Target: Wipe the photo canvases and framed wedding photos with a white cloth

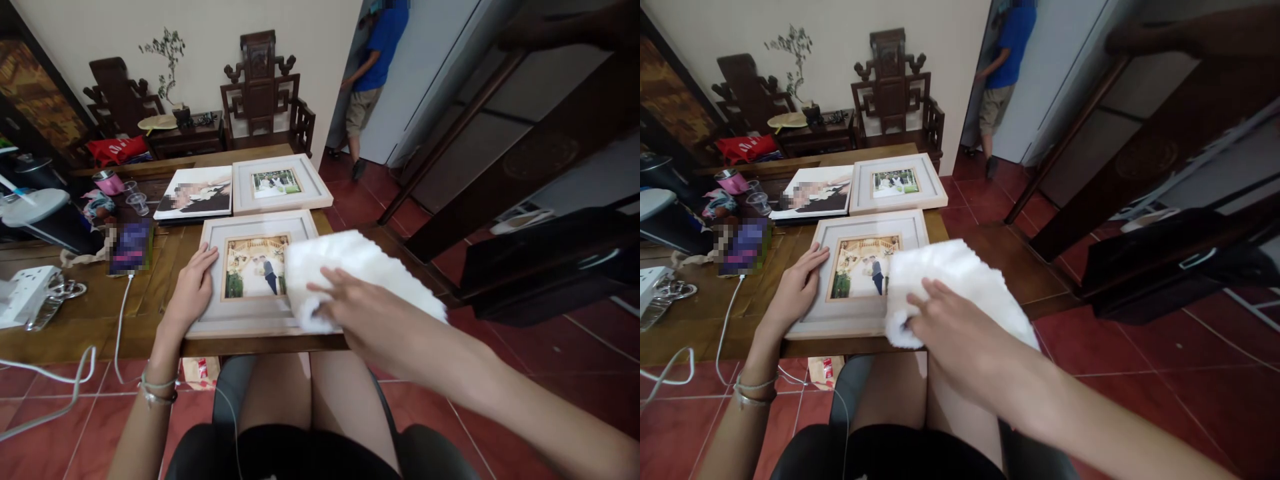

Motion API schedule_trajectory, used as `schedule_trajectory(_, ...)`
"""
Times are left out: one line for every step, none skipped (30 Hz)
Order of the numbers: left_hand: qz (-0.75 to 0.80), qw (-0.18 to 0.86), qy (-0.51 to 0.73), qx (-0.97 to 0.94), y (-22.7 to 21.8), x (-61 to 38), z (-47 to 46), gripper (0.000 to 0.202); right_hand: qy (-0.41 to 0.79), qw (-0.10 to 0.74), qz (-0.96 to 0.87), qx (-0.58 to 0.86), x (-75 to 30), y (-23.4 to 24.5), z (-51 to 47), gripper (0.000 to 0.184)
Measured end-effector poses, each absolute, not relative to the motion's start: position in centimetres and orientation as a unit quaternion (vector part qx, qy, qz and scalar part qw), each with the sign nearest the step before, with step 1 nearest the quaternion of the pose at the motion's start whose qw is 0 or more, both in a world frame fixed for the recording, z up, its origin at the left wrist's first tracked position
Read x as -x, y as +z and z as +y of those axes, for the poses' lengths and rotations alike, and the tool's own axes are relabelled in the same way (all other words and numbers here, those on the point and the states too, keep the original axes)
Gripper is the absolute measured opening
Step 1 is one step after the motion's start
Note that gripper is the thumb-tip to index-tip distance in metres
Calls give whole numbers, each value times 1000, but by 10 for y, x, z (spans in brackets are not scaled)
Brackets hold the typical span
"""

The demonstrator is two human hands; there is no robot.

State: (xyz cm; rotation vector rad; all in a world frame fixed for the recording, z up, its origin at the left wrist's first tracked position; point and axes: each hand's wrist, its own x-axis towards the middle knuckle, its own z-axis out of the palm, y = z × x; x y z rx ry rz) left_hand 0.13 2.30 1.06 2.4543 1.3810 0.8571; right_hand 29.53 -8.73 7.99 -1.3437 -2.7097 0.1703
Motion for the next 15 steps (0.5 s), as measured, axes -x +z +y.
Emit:
schedule_trajectory(466, 98, 286, -831, 10, -1, 23, 47, 74, 54, -897, 433, -292, 85, -98, 41)
schedule_trajectory(465, 98, 283, -833, 10, 0, 24, 47, 89, 52, -898, 428, -289, 89, -104, 42)
schedule_trajectory(464, 100, 280, -835, 9, 0, 24, 46, 97, 49, -897, 429, -286, 92, -107, 43)
schedule_trajectory(462, 102, 277, -836, 9, 1, 24, 46, 99, 47, -894, 435, -283, 93, -105, 45)
schedule_trajectory(460, 104, 274, -838, 9, 1, 25, 46, 92, 47, -889, 447, -280, 93, -99, 47)
schedule_trajectory(459, 105, 272, -839, 9, 1, 24, 46, 78, 50, -883, 460, -278, 91, -90, 48)
schedule_trajectory(458, 105, 270, -840, 9, 1, 24, 47, 59, 53, -877, 474, -276, 89, -78, 50)
schedule_trajectory(458, 105, 268, -841, 10, 1, 24, 47, 39, 57, -870, 488, -274, 85, -63, 51)
schedule_trajectory(457, 105, 267, -842, 10, 1, 23, 47, 21, 61, -863, 501, -273, 82, -48, 53)
schedule_trajectory(457, 106, 267, -842, 11, 1, 23, 47, 3, 66, -855, 515, -271, 79, -31, 55)
schedule_trajectory(458, 107, 268, -841, 11, 1, 23, 47, -13, 72, -846, 527, -270, 76, -15, 57)
schedule_trajectory(458, 107, 269, -840, 12, 1, 23, 47, -29, 76, -838, 540, -268, 74, 1, 60)
schedule_trajectory(460, 108, 271, -839, 12, 1, 22, 47, -41, 76, -831, 550, -266, 72, 16, 62)
schedule_trajectory(461, 108, 272, -837, 11, 1, 22, 47, -50, 72, -827, 556, -264, 70, 28, 64)
schedule_trajectory(463, 108, 274, -836, 11, 1, 23, 46, -53, 62, -826, 558, -262, 68, 37, 64)
